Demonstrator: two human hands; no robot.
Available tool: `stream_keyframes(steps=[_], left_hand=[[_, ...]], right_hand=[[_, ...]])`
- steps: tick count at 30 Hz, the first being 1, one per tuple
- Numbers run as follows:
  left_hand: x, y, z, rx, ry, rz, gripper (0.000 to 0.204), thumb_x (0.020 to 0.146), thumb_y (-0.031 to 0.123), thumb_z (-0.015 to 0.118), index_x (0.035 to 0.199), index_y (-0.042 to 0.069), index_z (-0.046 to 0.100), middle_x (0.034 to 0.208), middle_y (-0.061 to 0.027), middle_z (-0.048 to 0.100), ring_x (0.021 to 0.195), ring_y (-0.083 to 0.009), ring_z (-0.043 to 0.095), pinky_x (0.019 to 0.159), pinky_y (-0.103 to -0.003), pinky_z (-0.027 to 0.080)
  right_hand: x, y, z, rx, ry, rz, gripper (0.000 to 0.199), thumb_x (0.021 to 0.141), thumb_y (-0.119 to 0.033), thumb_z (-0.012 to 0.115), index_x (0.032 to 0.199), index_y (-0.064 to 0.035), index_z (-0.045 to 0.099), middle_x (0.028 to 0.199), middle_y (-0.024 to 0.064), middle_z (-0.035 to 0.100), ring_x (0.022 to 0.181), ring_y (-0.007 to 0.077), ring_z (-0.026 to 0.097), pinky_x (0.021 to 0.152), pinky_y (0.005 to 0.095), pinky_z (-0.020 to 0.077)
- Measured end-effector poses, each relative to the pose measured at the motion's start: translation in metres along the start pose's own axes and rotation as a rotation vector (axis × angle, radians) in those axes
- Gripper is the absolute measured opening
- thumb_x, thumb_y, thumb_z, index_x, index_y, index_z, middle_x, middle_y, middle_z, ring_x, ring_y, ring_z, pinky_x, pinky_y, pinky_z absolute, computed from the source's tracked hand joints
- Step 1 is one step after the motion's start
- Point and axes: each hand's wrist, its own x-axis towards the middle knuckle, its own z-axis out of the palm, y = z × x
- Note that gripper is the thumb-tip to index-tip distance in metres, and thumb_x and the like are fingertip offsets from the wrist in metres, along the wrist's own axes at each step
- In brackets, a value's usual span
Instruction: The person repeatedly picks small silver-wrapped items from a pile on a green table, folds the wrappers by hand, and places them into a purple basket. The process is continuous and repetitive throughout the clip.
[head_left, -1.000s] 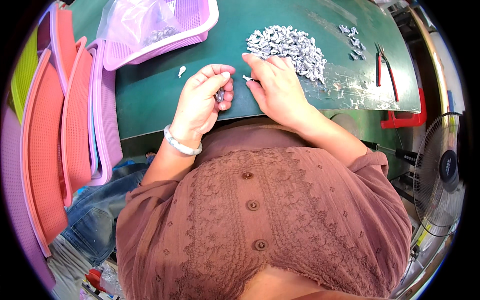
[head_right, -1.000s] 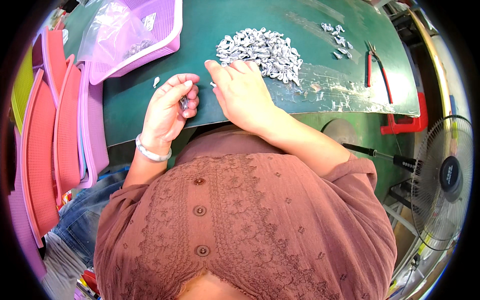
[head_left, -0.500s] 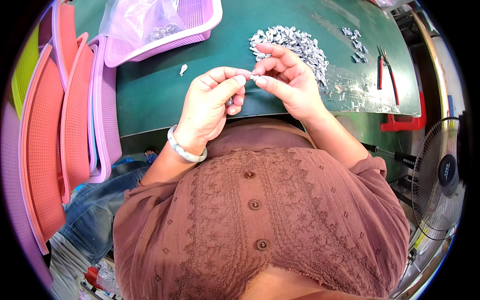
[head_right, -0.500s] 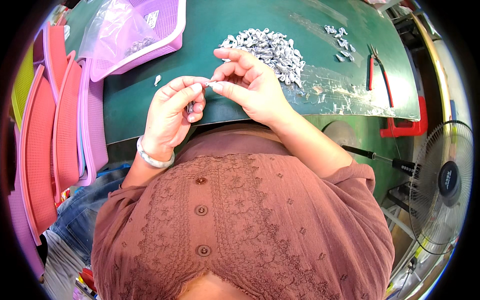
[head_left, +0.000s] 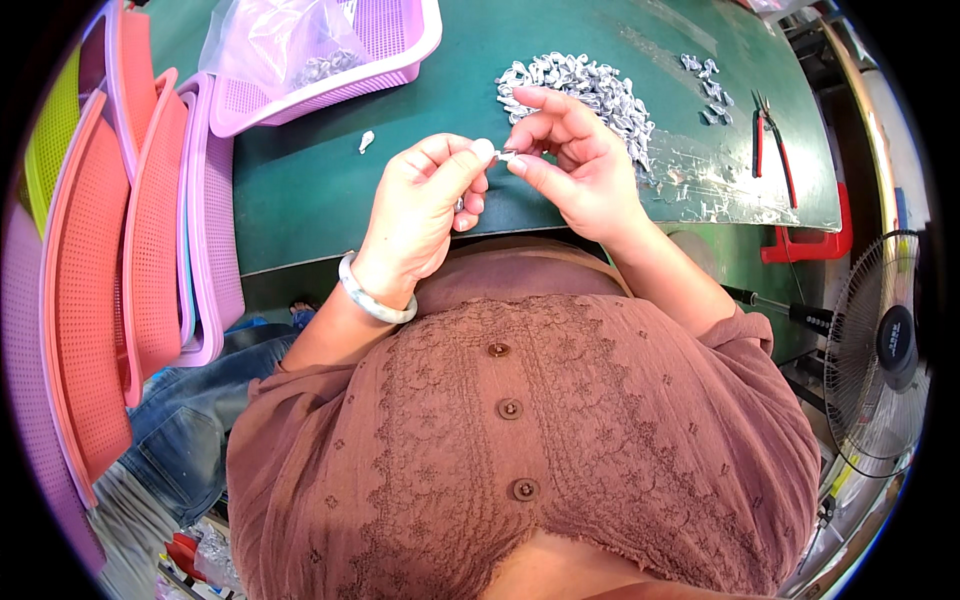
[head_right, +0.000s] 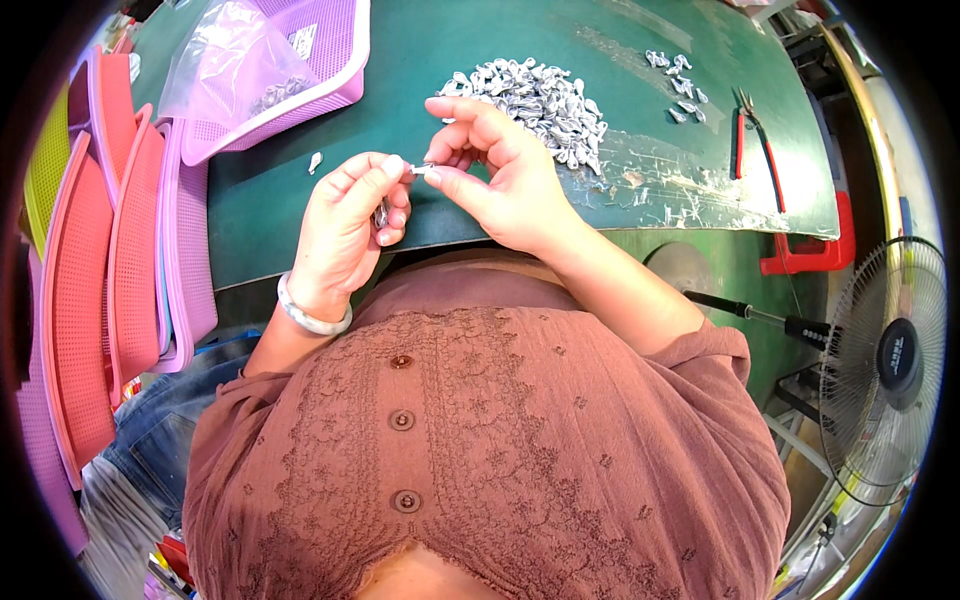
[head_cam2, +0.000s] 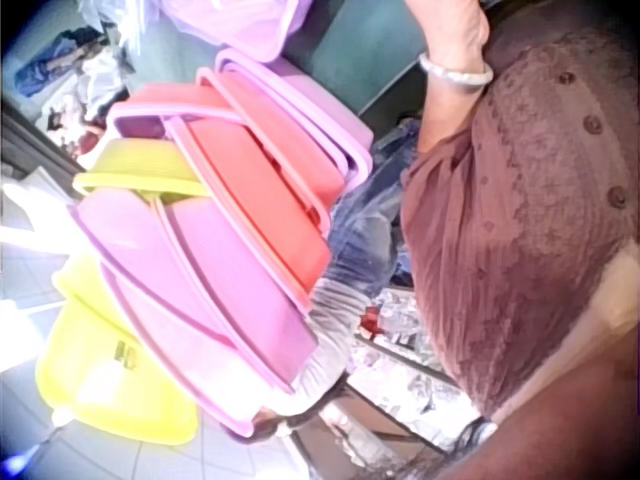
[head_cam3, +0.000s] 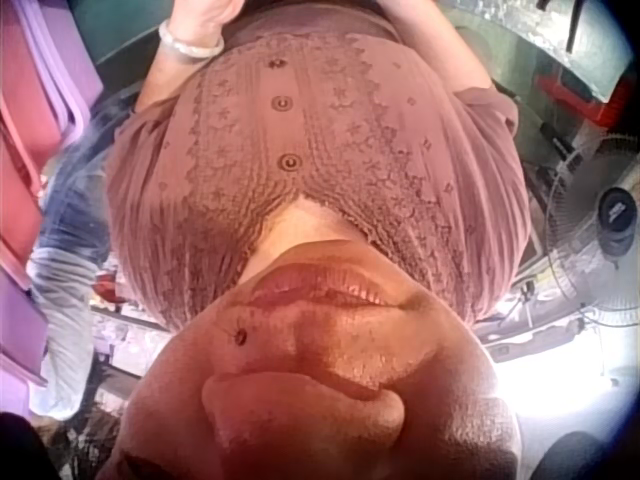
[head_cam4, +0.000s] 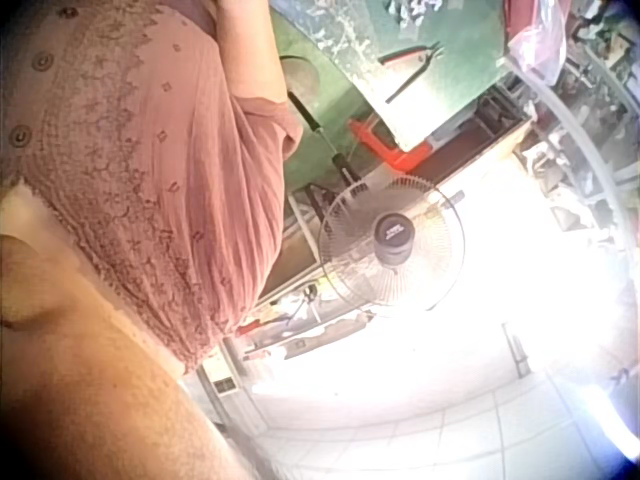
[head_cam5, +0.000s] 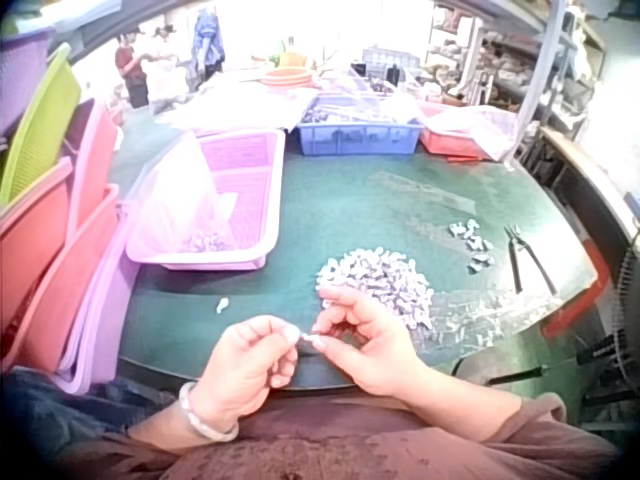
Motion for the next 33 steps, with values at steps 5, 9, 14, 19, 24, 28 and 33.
stream_keyframes(steps=[5, 9, 14, 19, 24, 28, 33], left_hand=[[0.004, -0.006, -0.001, 0.009, 0.001, 0.0, 0.01, 0.086, 0.01, 0.054, 0.085, 0.002, 0.059, 0.065, 0.0003, 0.051, 0.052, -0.005, 0.043, 0.043, -0.017, 0.033], [0.006, -0.006, -0.001, 0.009, 0.004, -0.004, 0.01, 0.087, 0.01, 0.054, 0.085, 0.002, 0.059, 0.065, 0.0003, 0.051, 0.051, -0.0049, 0.043, 0.042, -0.017, 0.032], [0.005, -0.004, -0.001, 0.023, -0.001, -0.05, 0.011, 0.087, 0.012, 0.053, 0.086, 0.002, 0.059, 0.065, 0.0003, 0.051, 0.05, -0.0044, 0.041, 0.042, -0.016, 0.031], [0.006, -0.006, -0.002, 0.026, -0.016, -0.062, 0.012, 0.087, 0.012, 0.053, 0.088, 0.002, 0.059, 0.065, 0.0001, 0.05, 0.05, -0.004, 0.041, 0.042, -0.016, 0.031], [0.008, -0.008, -0.004, 0.003, -0.056, -0.055, 0.012, 0.088, 0.011, 0.052, 0.092, 0.001, 0.059, 0.066, -0.0002, 0.051, 0.052, -0.0046, 0.042, 0.044, -0.016, 0.032], [0.01, -0.011, -0.007, -0.058, -0.089, -0.08, 0.013, 0.088, 0.01, 0.051, 0.095, 0.001, 0.057, 0.069, -0.0006, 0.052, 0.054, -0.0052, 0.043, 0.045, -0.017, 0.033], [0.011, -0.012, -0.011, -0.137, -0.153, -0.115, 0.013, 0.088, 0.009, 0.05, 0.097, 0.002, 0.056, 0.073, -0.0018, 0.053, 0.059, -0.0064, 0.045, 0.048, -0.017, 0.035]], right_hand=[[-0.001, 0.001, 0.003, -0.198, 0.005, -0.17, 0.051, 0.074, 0.005, 0.061, 0.122, -0.0049, 0.045, 0.082, 0.0022, 0.053, 0.076, 0.0101, 0.052, 0.073, 0.0242, 0.0445], [0.0, 0.001, 0.004, -0.22, 0.018, -0.206, 0.052, 0.073, 0.007, 0.06, 0.122, -0.0046, 0.044, 0.082, 0.0031, 0.053, 0.075, 0.0107, 0.052, 0.071, 0.0242, 0.045], [0.0, 0.001, 0.004, -0.244, 0.019, -0.247, 0.052, 0.073, 0.008, 0.059, 0.122, -0.0047, 0.045, 0.081, 0.0036, 0.053, 0.074, 0.0111, 0.052, 0.07, 0.024, 0.0453], [0.0, 0.001, 0.005, -0.246, 0.027, -0.248, 0.053, 0.073, 0.008, 0.059, 0.122, -0.0047, 0.045, 0.08, 0.0035, 0.053, 0.073, 0.0111, 0.053, 0.07, 0.0238, 0.0454], [0.0, 0.002, 0.006, -0.225, 0.026, -0.237, 0.052, 0.073, 0.008, 0.059, 0.122, -0.0045, 0.045, 0.081, 0.0039, 0.054, 0.072, 0.0115, 0.053, 0.07, 0.024, 0.0457], [0.0, 0.0, 0.005, -0.304, 0.017, -0.266, 0.052, 0.073, 0.006, 0.06, 0.121, -0.0058, 0.045, 0.081, 0.0042, 0.056, 0.072, 0.0119, 0.054, 0.068, 0.0248, 0.0458], [0.0, -0.004, 0.006, -0.363, 0.016, -0.292, 0.051, 0.072, 0.005, 0.061, 0.12, -0.0068, 0.046, 0.082, 0.0046, 0.059, 0.074, 0.0133, 0.056, 0.066, 0.0259, 0.046]])
